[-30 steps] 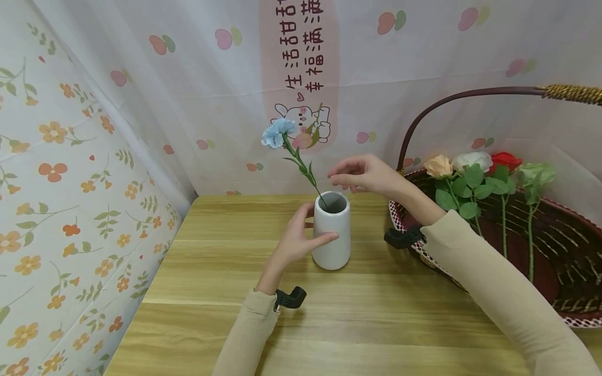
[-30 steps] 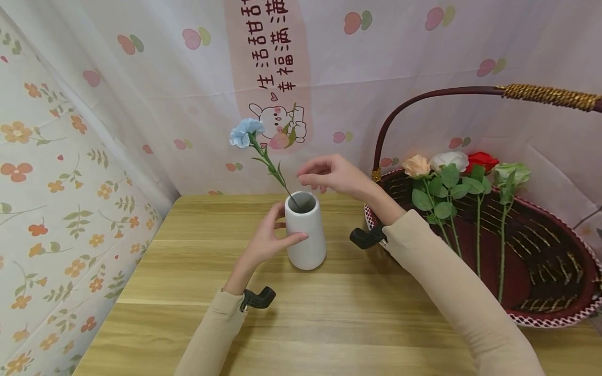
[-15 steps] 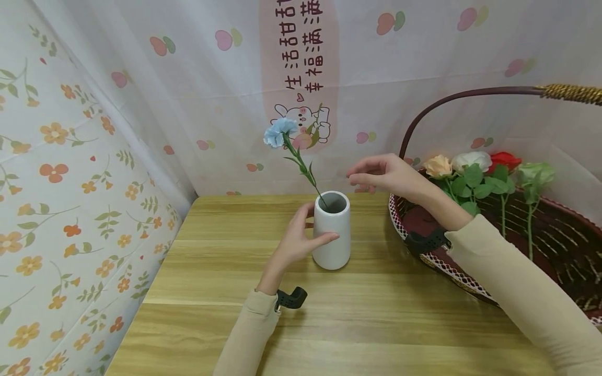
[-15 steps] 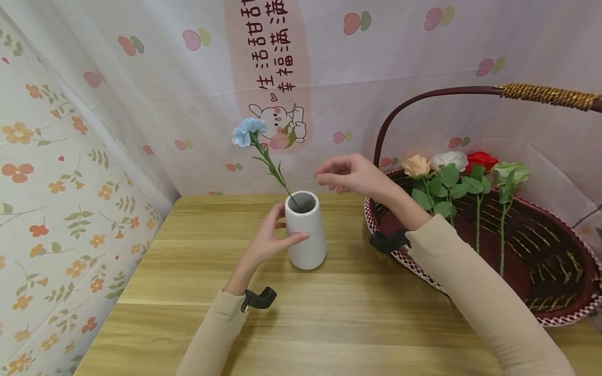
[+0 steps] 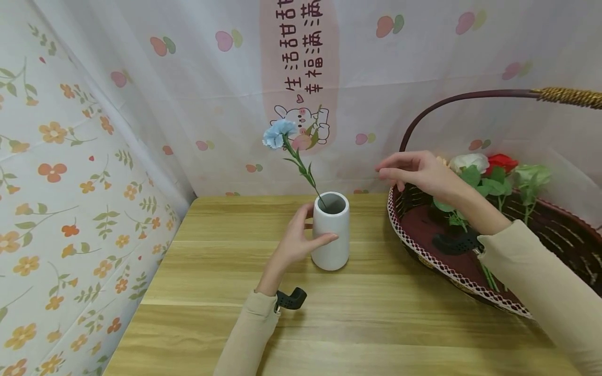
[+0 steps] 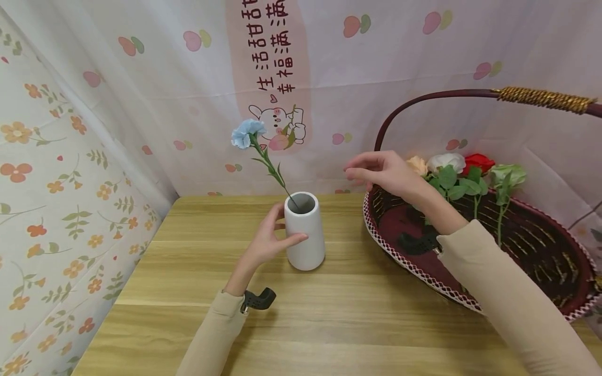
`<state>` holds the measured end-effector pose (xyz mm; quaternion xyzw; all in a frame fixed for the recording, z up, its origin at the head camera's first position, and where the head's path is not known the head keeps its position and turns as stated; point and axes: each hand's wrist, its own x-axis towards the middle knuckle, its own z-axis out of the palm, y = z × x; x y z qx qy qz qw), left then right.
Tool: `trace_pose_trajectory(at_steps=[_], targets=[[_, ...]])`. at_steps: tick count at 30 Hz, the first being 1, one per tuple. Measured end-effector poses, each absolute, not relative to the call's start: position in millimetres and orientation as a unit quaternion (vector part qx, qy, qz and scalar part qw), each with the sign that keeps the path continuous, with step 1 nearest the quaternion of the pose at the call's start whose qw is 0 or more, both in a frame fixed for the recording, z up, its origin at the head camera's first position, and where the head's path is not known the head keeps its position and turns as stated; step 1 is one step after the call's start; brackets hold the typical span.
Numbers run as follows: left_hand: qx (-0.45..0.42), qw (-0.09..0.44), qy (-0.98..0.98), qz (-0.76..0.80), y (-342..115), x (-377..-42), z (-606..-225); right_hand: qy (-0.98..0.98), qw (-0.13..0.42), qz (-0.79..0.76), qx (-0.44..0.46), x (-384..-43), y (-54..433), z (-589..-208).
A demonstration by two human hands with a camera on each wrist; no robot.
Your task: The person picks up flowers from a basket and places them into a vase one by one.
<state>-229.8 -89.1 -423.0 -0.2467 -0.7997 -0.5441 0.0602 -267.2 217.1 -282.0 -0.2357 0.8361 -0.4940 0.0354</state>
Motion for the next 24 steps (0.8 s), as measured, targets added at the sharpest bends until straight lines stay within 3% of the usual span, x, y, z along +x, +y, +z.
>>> trace_pose_trajectory(at_steps=[24], targets=[[-0.236, 0.053, -0.796, -0.555, -88.8, -229.0, -423.6, 0.856, -0.025, -0.464, -0.224, -259.2, 293.1, -300.2]])
